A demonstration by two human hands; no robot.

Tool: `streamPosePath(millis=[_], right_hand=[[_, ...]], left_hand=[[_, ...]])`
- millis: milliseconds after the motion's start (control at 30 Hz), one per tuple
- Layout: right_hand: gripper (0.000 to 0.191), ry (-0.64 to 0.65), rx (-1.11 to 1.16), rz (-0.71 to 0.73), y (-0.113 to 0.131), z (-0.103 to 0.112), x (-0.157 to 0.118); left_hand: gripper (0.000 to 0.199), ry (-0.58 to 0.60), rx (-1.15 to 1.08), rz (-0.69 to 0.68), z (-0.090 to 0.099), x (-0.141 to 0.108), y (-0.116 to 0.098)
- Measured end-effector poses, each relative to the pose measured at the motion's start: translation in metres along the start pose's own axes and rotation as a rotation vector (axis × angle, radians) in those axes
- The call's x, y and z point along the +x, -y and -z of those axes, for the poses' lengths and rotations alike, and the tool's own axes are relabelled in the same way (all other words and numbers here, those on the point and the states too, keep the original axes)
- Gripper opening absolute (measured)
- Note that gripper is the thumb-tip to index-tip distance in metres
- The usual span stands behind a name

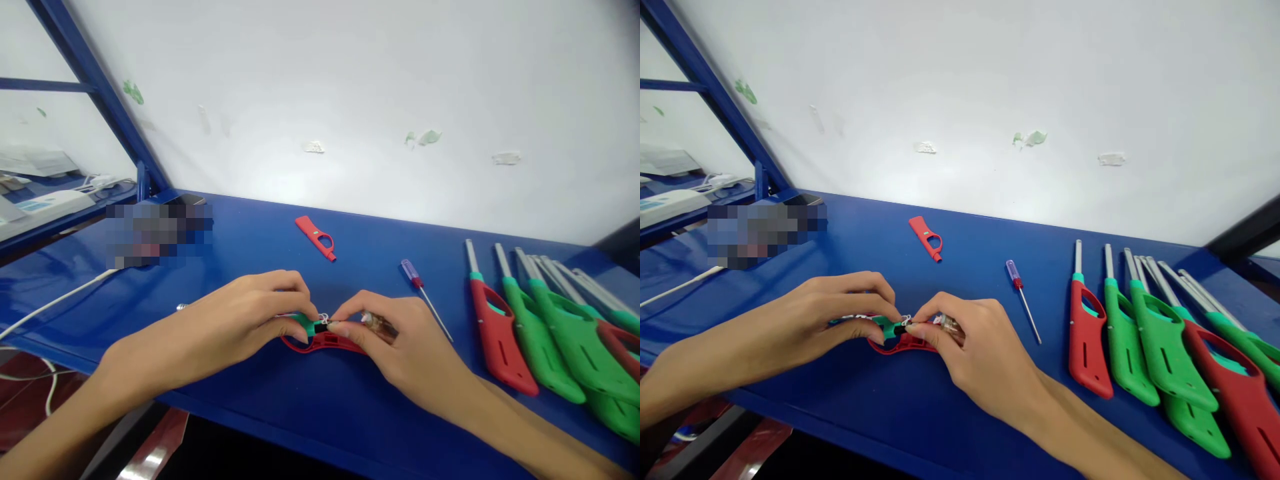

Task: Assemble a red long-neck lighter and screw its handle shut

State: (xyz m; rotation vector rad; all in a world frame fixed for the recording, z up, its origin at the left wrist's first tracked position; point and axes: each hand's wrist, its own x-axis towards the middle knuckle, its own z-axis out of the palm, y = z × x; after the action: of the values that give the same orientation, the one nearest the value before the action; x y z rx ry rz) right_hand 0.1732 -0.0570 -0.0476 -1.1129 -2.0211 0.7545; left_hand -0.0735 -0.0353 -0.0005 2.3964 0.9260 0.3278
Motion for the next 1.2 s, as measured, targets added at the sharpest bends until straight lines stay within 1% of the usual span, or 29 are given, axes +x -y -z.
streamPosePath(millis=[333, 567, 667, 833, 1133, 1200], right_hand=[[0.019, -0.003, 0.026, -0.033, 0.0003, -0.0014, -0.0004], [0.021, -0.009, 0.157, -0.175, 0.0036, -0.0031, 0.0003], [0.024, -0.015, 0.174, -0.201, 0.0039, -0.0034, 0.0011], [0.023, -0.01, 0.197, -0.219, 0.0033, -0.0031, 0.0004], [0.023, -0.006, 0.2, -0.203, 0.0022, -0.0028, 0.0003], [0.025, 0.002, 0.21, -0.201, 0.0021, -0.0029, 0.0003]], left_hand=[[0.023, -0.004, -0.031, -0.006, -0.0001, 0.0018, -0.0012], [0.026, -0.033, -0.046, -0.007, -0.0009, 0.002, -0.0026], [0.024, -0.05, -0.042, -0.01, -0.0015, 0.0028, -0.0023], [0.016, -0.08, -0.049, -0.019, -0.0007, 0.0057, -0.0003], [0.022, -0.101, -0.04, -0.076, -0.0022, 0.0029, 0.0004], [0.024, -0.09, -0.036, -0.084, -0.0023, 0.0029, -0.0005]])
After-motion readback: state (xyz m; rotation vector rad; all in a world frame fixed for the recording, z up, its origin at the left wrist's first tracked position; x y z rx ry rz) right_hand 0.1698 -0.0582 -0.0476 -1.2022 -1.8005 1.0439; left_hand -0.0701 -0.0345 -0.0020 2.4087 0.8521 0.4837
